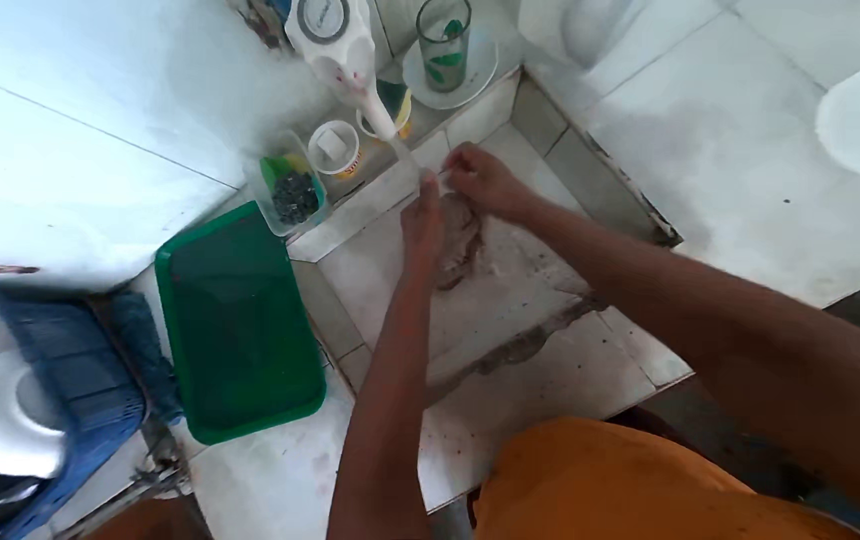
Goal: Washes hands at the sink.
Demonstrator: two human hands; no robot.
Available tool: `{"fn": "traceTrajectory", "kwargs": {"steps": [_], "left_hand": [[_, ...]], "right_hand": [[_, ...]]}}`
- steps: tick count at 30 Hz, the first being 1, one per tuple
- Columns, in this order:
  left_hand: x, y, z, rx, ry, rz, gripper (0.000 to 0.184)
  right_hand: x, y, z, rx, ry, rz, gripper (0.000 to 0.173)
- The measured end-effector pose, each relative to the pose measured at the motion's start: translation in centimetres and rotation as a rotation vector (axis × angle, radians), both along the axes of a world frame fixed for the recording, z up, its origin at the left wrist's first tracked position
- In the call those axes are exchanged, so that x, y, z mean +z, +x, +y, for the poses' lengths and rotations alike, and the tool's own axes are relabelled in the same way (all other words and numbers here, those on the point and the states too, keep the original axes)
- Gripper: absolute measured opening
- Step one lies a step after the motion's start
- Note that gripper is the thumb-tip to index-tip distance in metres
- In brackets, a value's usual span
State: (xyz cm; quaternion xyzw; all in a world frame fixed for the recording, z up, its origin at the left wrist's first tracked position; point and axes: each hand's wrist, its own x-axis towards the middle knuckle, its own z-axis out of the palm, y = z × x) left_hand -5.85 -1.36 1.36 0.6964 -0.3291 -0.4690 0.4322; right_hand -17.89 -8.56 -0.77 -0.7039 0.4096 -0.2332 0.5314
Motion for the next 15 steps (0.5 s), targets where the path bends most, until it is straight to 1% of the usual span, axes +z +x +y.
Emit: {"fn": "traceTrajectory", "kwargs": {"steps": [1, 2, 3, 4, 5, 6, 7, 8, 10, 11, 12, 13, 14, 15], "left_hand": [[0.7, 0.7, 0.1, -0.090, -0.007, -0.011, 0.066], [1.1, 1.3, 0.2, -0.134, -0.029, 0.005, 0.065], [1.0, 1.7, 0.3, -0.117, -0.077, 0.027, 0.059], [0.8, 2.0, 0.3, -0.086, -0.123, 0.069, 0.050], [0.5, 2.5, 0.4, -0.092, -0.158, 0.100, 0.038], [0.2, 2.9, 0.7, -0.132, -0.168, 0.093, 0.030], [-0.2, 3.4, 1.3, -0.210, -0.153, 0.049, 0.027], [-0.5, 3.8, 1.8, -0.296, -0.124, -0.016, 0.028], [-0.9, 4.9, 2.6, -0.420, -0.067, -0.115, 0.026], [-1.0, 5.4, 2.9, -0.424, -0.073, -0.149, 0.023], [-0.9, 5.8, 3.0, -0.394, -0.104, -0.160, 0.020], [-0.9, 6.2, 3.1, -0.348, -0.151, -0.150, 0.019], [-0.9, 6.4, 3.0, -0.308, -0.198, -0.135, 0.018], [-1.0, 6.5, 2.8, -0.301, -0.223, -0.130, 0.018]], "right_hand": [[0.9, -0.9, -1.1, 0.125, 0.096, 0.039, 0.040], [1.8, -1.2, -1.4, 0.215, 0.122, 0.079, 0.044], [2.5, -1.2, -1.4, 0.275, 0.080, 0.121, 0.042], [3.1, -0.9, -1.3, 0.323, -0.011, 0.142, 0.035], [3.8, -0.6, -1.4, 0.357, -0.084, 0.134, 0.032], [4.7, -0.3, -1.5, 0.367, -0.125, 0.110, 0.031], [5.4, -0.1, -1.7, 0.331, -0.130, 0.068, 0.029], [5.6, 0.0, -2.0, 0.247, -0.128, 0.015, 0.029], [5.3, 0.2, -2.6, 0.092, -0.080, -0.060, 0.026], [4.9, 0.1, -2.6, 0.114, -0.080, -0.034, 0.019], [4.4, 0.1, -2.4, 0.216, -0.086, 0.030, 0.019], [4.0, 0.1, -2.0, 0.345, -0.078, 0.112, 0.030], [3.7, 0.3, -1.6, 0.457, -0.082, 0.178, 0.031], [3.6, 0.2, -1.4, 0.525, -0.111, 0.190, 0.024]]}}
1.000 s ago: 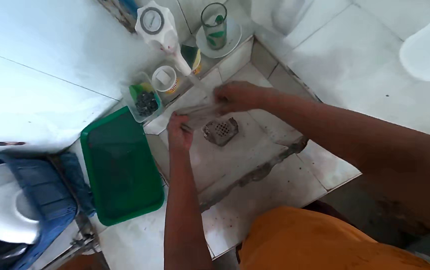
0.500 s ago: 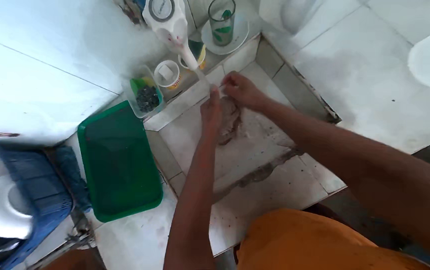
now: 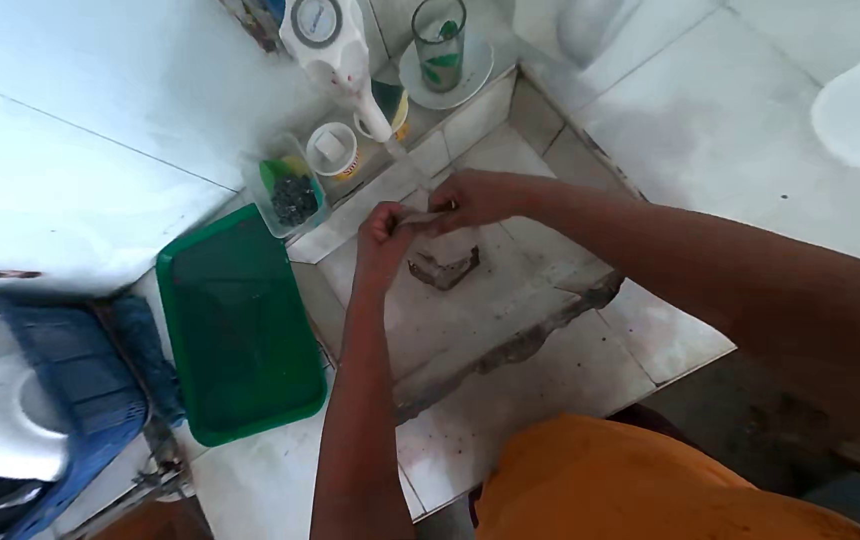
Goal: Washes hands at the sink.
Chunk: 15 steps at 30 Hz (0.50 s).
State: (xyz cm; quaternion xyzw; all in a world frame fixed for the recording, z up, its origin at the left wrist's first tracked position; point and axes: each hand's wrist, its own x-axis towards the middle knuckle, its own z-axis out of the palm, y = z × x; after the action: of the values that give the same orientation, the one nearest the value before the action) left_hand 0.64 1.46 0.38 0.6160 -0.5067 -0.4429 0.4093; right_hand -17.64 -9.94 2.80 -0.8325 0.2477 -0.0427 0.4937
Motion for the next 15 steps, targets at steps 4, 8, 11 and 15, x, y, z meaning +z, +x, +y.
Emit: {"fn": "traceTrajectory", "kwargs": {"steps": [4, 8, 11, 15], "left_hand": [[-1.9, -0.4, 0.6, 0.074, 0.109, 0.014, 0.019], [-4.2, -2.8, -1.1, 0.531, -0.057, 0.802, 0.024], [-5.0, -5.8, -2.5, 0.602, -0.053, 0.818, 0.050], [-1.8, -8.8, -2.7, 0.716, 0.202, 0.495, 0.046]], "right_hand": [[1.3, -1.3, -1.2, -0.252, 0.125, -0.330, 0.016], [-1.1, -0.4, 0.5, -0.586, 0.271, -0.417, 0.031], [-2.9, 3.7, 6.5, -0.625, 0.069, -0.483, 0.021], [-4.6, 3.9, 5.1, -0.739, -0.078, -0.299, 0.033]]}}
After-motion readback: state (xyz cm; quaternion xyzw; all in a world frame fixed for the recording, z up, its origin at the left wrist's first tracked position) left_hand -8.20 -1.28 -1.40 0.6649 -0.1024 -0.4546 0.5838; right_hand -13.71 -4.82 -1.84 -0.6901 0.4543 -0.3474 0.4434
